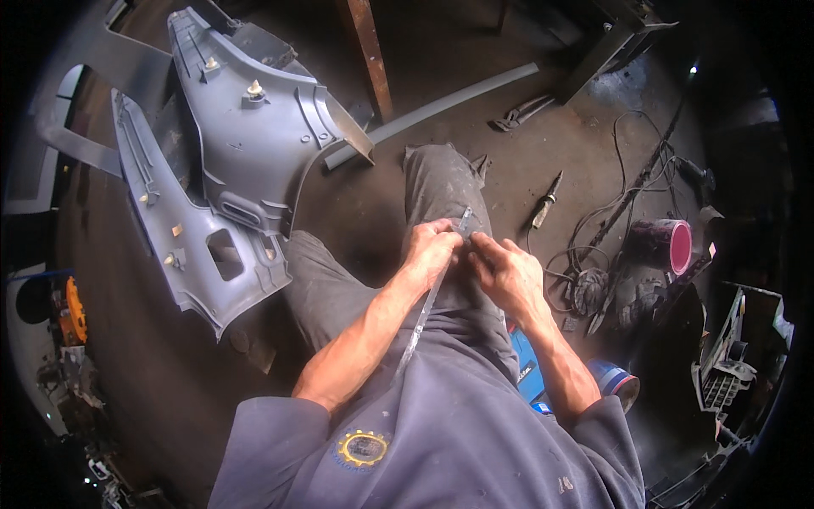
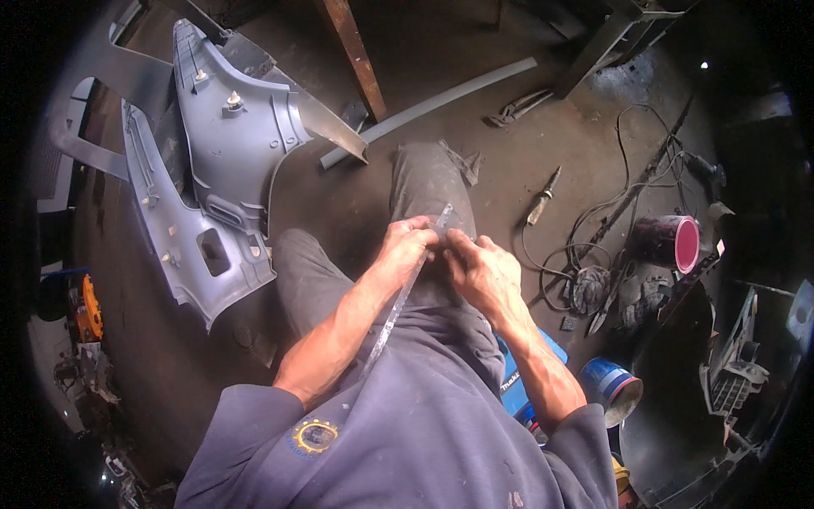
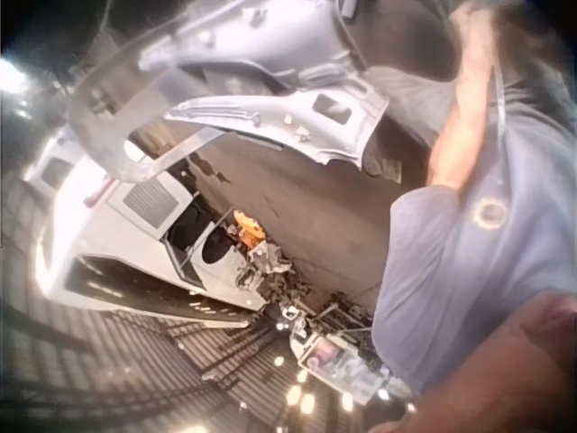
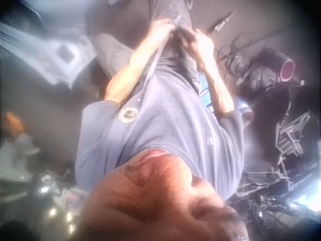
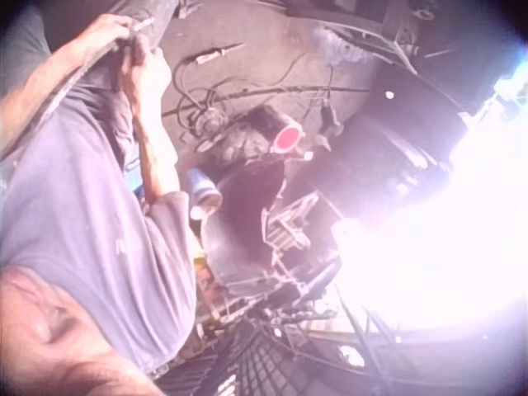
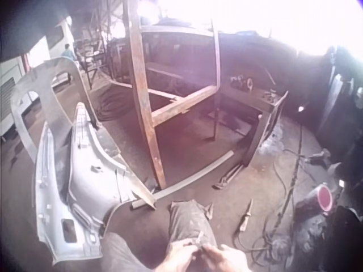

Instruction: The person uses a screwdriver to remove fasteners from a small metal disc on the floor, then scrapes and cleans the edges of a large grey plastic car part, likely a bumper or fender, using a metal tool. The person repeatedly scrapes the same areas of the plastic part.

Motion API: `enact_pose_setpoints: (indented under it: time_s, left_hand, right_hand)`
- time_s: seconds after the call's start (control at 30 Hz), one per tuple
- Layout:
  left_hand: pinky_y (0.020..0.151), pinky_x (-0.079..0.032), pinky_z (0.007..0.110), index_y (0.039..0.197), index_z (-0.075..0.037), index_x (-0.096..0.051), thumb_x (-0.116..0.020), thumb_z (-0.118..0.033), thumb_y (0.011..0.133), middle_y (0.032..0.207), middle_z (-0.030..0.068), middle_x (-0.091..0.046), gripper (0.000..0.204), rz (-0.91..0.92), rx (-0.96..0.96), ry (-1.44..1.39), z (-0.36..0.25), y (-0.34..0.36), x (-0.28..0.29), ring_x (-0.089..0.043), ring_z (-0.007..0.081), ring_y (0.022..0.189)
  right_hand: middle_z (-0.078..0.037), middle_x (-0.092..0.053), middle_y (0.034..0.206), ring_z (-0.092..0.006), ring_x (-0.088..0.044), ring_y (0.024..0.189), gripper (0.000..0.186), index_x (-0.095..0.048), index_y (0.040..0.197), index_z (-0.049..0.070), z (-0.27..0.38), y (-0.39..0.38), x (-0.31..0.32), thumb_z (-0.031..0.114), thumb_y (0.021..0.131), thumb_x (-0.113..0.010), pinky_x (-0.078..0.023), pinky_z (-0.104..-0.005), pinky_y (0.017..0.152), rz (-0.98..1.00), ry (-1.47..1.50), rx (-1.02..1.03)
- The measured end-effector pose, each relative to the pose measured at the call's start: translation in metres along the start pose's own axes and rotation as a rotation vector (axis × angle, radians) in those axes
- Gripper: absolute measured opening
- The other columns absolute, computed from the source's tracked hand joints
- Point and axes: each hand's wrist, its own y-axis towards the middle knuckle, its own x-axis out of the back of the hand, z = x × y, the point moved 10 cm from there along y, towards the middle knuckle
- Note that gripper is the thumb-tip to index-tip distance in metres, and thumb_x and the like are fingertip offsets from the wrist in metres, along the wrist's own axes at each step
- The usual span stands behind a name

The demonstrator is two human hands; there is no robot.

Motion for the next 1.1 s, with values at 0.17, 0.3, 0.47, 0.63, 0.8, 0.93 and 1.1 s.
enact_pose_setpoints:
  time_s: [0.17,0.3,0.47,0.63,0.8,0.93,1.1]
  left_hand:
    - [0.054,-0.049,0.024,0.125,0.01,-0.054,-0.061,-0.001,0.085,0.085,0.0091,-0.066,0.043,0.116,-0.008,-0.224,0.018,-0.009,0.002,-0.061,0.0113,0.066]
    - [0.055,-0.051,0.023,0.122,0.012,-0.056,-0.063,-0.001,0.084,0.083,0.0105,-0.067,0.04,-0.02,-0.049,-0.106,0.013,-0.009,0.004,-0.063,0.0123,0.065]
    - [0.048,-0.05,0.024,0.116,0.011,-0.059,-0.063,0.001,0.082,0.08,0.0106,-0.067,0.035,-0.085,-0.08,-0.099,0.013,-0.007,0.002,-0.063,0.0125,0.061]
    - [0.048,-0.05,0.024,0.115,0.011,-0.06,-0.064,0.002,0.081,0.082,0.0115,-0.068,0.035,-0.117,-0.164,0.01,0.014,0.001,0.004,-0.063,0.0128,0.06]
    - [0.049,-0.051,0.025,0.113,0.011,-0.061,-0.064,0.002,0.08,0.084,0.0132,-0.07,0.035,-0.205,-0.315,0.268,0.007,0.016,0.011,-0.063,0.0128,0.059]
    - [0.048,-0.051,0.024,0.115,0.01,-0.06,-0.064,0.0,0.08,0.084,0.0125,-0.069,0.036,-0.144,-0.176,0.113,0.007,0.001,0.007,-0.062,0.0121,0.058]
    - [0.046,-0.048,0.023,0.116,0.009,-0.06,-0.064,-0.008,0.085,0.079,0.0091,-0.067,0.035,-0.019,-0.11,0.084,-0.005,-0.012,0.02,-0.059,0.0094,0.059]
  right_hand:
    - [-0.018,-0.063,0.08,-0.0355,-0.065,0.074,0.027,-0.064,0.11,0.017,-0.001,0.009,-0.004,0.027,0.085,-0.064,-0.052,-0.0446,0.066,0.048,-0.048,-0.007]
    - [-0.018,-0.065,0.082,-0.0368,-0.066,0.075,0.033,-0.066,0.115,0.015,-0.002,0.012,-0.006,0.025,0.083,-0.067,-0.053,-0.0444,0.068,0.056,-0.114,-0.012]
    - [-0.018,-0.066,0.082,-0.0356,-0.066,0.075,0.033,-0.067,0.114,0.015,-0.015,0.027,-0.013,0.026,0.083,-0.066,-0.053,-0.0443,0.067,0.046,-0.137,0.019]
    - [-0.02,-0.067,0.085,-0.0362,-0.067,0.075,0.032,-0.065,0.113,0.016,-0.012,0.019,-0.011,0.028,0.084,-0.064,-0.053,-0.0452,0.066,0.089,-0.112,0.023]
    - [-0.018,-0.069,0.091,-0.0351,-0.067,0.083,0.031,-0.067,0.111,0.013,-0.013,0.036,-0.027,0.028,0.084,-0.064,-0.054,-0.0424,0.075,0.141,-0.147,-0.027]
    - [-0.019,-0.069,0.098,-0.0352,-0.068,0.089,0.034,-0.066,0.115,0.01,-0.015,0.05,-0.018,0.027,0.085,-0.064,-0.054,-0.0414,0.08,0.143,-0.142,-0.089]
    - [-0.017,-0.069,0.105,-0.0335,-0.067,0.096,0.038,-0.066,0.119,0.011,-0.021,0.008,-0.011,0.028,0.085,-0.067,-0.053,-0.0395,0.084,0.201,0.23,-0.035]
